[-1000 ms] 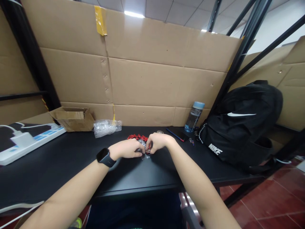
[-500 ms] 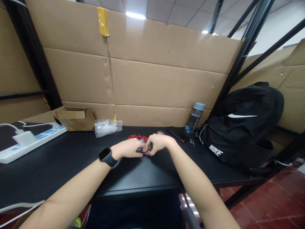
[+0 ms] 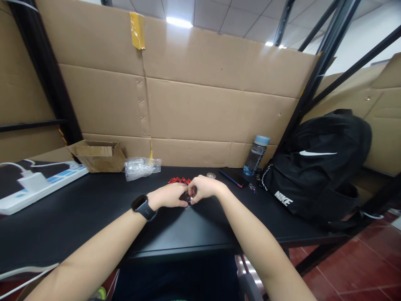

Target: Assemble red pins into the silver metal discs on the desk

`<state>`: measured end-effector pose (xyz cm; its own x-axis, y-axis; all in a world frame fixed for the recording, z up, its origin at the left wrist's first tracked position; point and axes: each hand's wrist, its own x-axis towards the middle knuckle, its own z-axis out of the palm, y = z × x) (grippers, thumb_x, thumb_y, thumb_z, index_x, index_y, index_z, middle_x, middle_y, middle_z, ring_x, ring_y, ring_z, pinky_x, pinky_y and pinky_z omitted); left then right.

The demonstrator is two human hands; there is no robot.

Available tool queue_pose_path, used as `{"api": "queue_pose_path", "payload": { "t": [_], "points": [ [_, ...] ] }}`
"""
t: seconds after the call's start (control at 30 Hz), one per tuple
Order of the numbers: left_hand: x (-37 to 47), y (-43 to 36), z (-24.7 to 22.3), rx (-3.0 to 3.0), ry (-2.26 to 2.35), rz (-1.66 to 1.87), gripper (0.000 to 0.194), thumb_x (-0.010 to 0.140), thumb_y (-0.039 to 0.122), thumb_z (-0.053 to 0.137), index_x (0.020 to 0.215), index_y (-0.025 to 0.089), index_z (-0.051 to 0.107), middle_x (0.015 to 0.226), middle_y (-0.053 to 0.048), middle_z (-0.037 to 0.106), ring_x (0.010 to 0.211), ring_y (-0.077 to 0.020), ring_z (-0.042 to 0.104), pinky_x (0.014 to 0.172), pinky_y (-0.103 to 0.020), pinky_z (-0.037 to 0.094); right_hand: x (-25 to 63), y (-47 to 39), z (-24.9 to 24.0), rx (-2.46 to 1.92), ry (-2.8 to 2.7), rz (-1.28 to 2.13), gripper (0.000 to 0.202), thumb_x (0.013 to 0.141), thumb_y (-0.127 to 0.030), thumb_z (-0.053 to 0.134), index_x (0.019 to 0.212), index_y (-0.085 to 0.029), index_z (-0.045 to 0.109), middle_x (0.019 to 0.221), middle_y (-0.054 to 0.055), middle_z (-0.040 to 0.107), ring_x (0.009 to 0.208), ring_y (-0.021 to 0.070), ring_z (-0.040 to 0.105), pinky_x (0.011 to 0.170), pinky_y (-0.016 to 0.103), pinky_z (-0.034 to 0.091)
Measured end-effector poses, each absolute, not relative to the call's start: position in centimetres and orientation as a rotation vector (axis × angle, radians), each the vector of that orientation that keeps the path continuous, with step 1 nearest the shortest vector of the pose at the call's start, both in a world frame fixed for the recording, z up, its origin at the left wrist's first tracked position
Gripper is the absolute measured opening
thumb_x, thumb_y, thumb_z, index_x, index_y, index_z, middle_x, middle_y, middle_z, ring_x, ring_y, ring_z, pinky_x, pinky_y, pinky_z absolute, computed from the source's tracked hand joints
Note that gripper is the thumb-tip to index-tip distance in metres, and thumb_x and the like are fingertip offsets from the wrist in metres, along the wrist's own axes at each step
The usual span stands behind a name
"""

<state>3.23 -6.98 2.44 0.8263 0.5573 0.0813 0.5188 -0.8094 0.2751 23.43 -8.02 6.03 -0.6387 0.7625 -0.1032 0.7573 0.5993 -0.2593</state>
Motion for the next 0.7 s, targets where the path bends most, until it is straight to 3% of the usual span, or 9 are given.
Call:
{"api": "queue_pose_path", "payload": {
  "t": [0.17,0.7],
  "points": [
    [3.3,-7.3,2.9,2.779,0.965,0.199,0.027,0.079,0.039,0.071,0.099,0.021,0.072,0.087,-0.005,0.072,0.079,-0.0221,0.068,0.066,-0.027,0.046,23.4,-8.0,6.1,-1.336,-2.793,0.425,0.032,0.064,-0.035,0.085,0.092,-0.021,0.077,0.088,0.001,0.076,0.080,0.0158,0.068,0.068,0.021,0.044],
    [3.1,-7.2,3.1,2.792,1.049,0.170,0.024,0.076,0.043,0.073,0.085,0.021,0.071,0.074,-0.003,0.069,0.068,-0.0203,0.065,0.060,-0.027,0.041,22.9,-8.1,5.5,-1.249,-2.769,0.390,0.026,0.068,-0.031,0.082,0.092,-0.020,0.079,0.084,0.002,0.076,0.077,0.0155,0.069,0.068,0.021,0.045]
  ]
}}
